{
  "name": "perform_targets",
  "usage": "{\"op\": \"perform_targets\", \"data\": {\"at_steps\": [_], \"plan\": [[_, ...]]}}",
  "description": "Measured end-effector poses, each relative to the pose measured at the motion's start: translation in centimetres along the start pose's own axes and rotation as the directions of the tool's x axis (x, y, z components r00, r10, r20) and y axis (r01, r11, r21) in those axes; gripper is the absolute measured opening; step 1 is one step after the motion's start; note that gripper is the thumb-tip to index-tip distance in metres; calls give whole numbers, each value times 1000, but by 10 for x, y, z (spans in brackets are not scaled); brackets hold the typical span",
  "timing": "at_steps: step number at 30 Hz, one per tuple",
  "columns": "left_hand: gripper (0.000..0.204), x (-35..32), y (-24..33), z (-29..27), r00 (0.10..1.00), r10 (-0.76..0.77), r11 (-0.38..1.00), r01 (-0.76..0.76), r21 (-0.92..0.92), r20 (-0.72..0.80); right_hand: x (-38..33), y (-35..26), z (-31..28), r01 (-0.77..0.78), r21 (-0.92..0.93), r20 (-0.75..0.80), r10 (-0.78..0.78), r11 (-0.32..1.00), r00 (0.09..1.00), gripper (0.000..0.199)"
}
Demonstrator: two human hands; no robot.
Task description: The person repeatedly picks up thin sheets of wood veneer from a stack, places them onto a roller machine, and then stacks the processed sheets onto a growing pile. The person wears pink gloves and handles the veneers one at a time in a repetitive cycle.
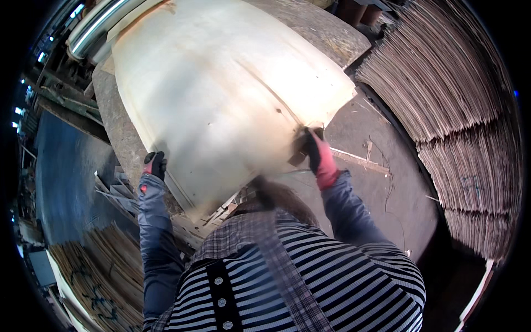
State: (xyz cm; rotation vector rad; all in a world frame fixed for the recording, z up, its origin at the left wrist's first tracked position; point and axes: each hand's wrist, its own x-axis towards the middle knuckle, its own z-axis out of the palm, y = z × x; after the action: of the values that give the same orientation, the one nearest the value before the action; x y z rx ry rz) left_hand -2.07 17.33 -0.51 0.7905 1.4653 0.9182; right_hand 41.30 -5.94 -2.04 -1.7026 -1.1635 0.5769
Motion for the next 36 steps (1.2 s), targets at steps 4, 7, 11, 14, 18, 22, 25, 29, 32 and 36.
{"op": "perform_targets", "data": {"at_steps": [4, 7, 11, 14, 18, 22, 25, 29, 32, 36], "plan": [[12, 6, 35, -28, 847, -300, 868, 433, -242, 440, 1, -57, 2, -252, 286, -28, 271, 924, 962, 33], [14, 4, 41, -19, 914, 55, 990, 2, -140, 403, 2, -53, -2, -213, 296, -19, 229, 931, 973, 40], [29, -28, 50, 13, 949, 275, 932, -225, -285, 152, 2, -107, 18, 219, -520, -116, -323, 825, 939, 81], [41, -55, 47, 34, 943, 223, 796, -28, -605, 249, 2, -123, 47, 459, -413, 368, -317, 786, 874, 90], [41, -128, 80, 60, 936, 261, 722, -26, -691, 238, 6, -116, 53, 623, -330, 588, -362, 710, 724, 82], [44, -80, 51, 49, 939, 325, 810, -213, -546, 115, 24, -121, 60, 722, -326, 525, -518, 611, 675, 65], [51, -45, 28, 37, 844, 535, 845, -535, -10, -32, 26, -121, 65, 747, -421, 610, -449, 515, 653, 61], [55, -3, -13, 20, 787, 617, 659, -533, 531, 25, 30, -124, 65, 741, -408, 602, -452, 534, 658, 62], [50, -19, 4, 15, 828, 545, 661, -519, 542, 128, 34, -130, 59, 727, -397, 575, -465, 561, 673, 64], [44, -63, 60, 27, 895, 356, 720, -446, 533, 268, 31, -127, 58, 738, -460, 606, -433, 493, 667, 70]]}}
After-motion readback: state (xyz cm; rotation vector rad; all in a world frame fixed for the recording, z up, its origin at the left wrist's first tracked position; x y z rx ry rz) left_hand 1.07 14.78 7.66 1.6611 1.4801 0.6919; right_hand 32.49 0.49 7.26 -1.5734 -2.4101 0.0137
